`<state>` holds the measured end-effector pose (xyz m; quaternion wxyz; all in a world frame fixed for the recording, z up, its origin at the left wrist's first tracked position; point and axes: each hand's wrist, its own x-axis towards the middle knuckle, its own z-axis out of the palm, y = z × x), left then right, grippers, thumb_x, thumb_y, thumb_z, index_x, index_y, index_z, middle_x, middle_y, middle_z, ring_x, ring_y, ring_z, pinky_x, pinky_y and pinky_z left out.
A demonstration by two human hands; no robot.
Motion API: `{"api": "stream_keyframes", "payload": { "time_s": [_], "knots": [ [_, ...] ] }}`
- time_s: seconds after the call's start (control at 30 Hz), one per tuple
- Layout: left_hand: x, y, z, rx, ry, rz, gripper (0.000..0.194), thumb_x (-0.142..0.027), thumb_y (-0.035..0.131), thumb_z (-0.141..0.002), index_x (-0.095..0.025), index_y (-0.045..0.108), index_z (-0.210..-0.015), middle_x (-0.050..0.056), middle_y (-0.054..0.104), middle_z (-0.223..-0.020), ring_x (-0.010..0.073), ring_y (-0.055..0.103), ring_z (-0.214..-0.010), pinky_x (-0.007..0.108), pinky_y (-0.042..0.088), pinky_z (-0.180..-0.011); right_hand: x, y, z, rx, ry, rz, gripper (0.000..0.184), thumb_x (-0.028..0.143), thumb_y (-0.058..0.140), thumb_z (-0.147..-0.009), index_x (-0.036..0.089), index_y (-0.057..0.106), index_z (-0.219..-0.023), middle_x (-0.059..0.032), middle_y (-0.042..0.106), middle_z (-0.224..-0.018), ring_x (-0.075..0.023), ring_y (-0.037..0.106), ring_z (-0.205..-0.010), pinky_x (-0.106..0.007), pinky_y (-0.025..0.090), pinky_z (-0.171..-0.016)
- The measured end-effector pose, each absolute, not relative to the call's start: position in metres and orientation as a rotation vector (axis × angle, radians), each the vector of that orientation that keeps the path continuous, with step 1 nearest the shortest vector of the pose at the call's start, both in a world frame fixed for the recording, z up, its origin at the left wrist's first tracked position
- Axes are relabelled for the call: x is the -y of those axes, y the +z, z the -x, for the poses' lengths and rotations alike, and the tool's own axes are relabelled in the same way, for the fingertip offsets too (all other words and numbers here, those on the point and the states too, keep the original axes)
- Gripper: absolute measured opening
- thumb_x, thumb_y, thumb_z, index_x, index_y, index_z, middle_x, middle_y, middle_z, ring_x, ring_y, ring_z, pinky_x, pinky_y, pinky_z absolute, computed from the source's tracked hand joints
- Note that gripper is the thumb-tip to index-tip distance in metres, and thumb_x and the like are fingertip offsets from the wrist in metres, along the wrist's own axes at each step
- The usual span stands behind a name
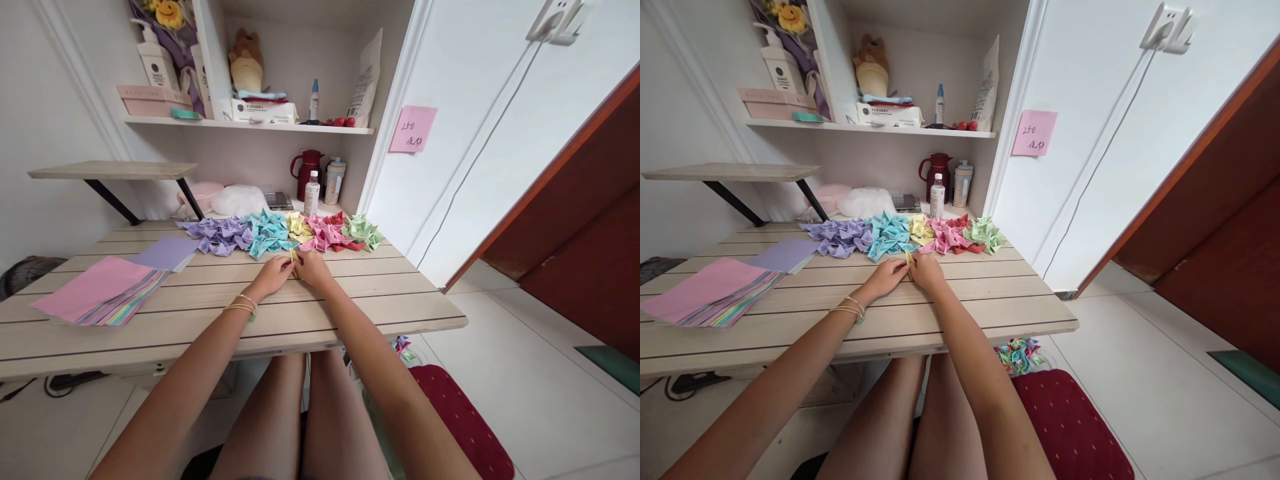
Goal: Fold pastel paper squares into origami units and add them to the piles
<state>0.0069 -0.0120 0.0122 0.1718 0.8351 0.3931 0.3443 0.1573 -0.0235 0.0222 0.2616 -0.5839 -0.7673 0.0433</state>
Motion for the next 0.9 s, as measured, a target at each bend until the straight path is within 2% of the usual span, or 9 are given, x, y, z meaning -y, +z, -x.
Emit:
{"api": "stream_keyframes", "payload": {
  "time_s": [0.17, 0.47, 0.63, 0.8, 0.9],
  "knots": [
    [0.011, 0.011, -0.007, -1.121, 0.977, -2.401, 0.023, -0.028, 0.048, -0.086, -0.016, 0.065, -0.078, 0.007, 0.066, -0.077, 0.021, 0.058, -0.075, 0.032, 0.045, -0.071, 0.022, 0.022, -0.158, 2.098, 0.15, 1.572, 0.019, 0.02, 0.048, -0.086, 0.016, 0.065, -0.091, -0.0094, 0.068, -0.085, -0.0182, 0.055, -0.074, -0.026, 0.03, -0.064],
    [0.014, 0.011, -0.008, -1.109, 0.928, -2.513, 0.021, -0.022, 0.046, -0.087, -0.016, 0.066, -0.09, 0.008, 0.065, -0.087, 0.0221, 0.059, -0.085, 0.035, 0.047, -0.082, 0.018, 0.016, -0.163, 2.161, 0.137, 1.525, 0.016, 0.018, 0.049, -0.08, 0.015, 0.063, -0.089, -0.0095, 0.066, -0.083, -0.0186, 0.052, -0.07, -0.027, 0.031, -0.062],
    [0.016, 0.012, -0.009, -1.129, 0.848, -2.578, 0.017, -0.02, 0.048, -0.085, -0.016, 0.065, -0.085, 0.009, 0.064, -0.085, 0.0226, 0.058, -0.084, 0.036, 0.046, -0.083, 0.015, 0.01, -0.165, 2.158, 0.103, 1.472, 0.015, 0.016, 0.048, -0.077, 0.014, 0.062, -0.084, -0.0086, 0.064, -0.078, -0.0179, 0.049, -0.066, -0.027, 0.029, -0.059],
    [0.014, 0.01, -0.007, -1.121, 0.971, -2.489, 0.017, -0.023, 0.05, -0.085, -0.017, 0.064, -0.078, 0.007, 0.064, -0.079, 0.02, 0.057, -0.076, 0.032, 0.045, -0.073, 0.014, 0.009, -0.165, 2.038, 0.218, 1.395, 0.012, 0.016, 0.048, -0.076, 0.016, 0.059, -0.071, -0.0026, 0.058, -0.065, -0.0137, 0.042, -0.058, -0.025, 0.028, -0.056],
    [0.011, 0.009, -0.005, -1.138, 1.064, -2.447, 0.023, -0.023, 0.048, -0.085, -0.018, 0.061, -0.068, 0.005, 0.062, -0.069, 0.0186, 0.055, -0.071, 0.031, 0.044, -0.072, 0.014, 0.01, -0.164, 1.959, 0.254, 1.37, 0.018, 0.019, 0.047, -0.079, 0.016, 0.056, -0.063, 0.0004, 0.053, -0.057, -0.0116, 0.039, -0.054, -0.025, 0.028, -0.055]
  ]
}}
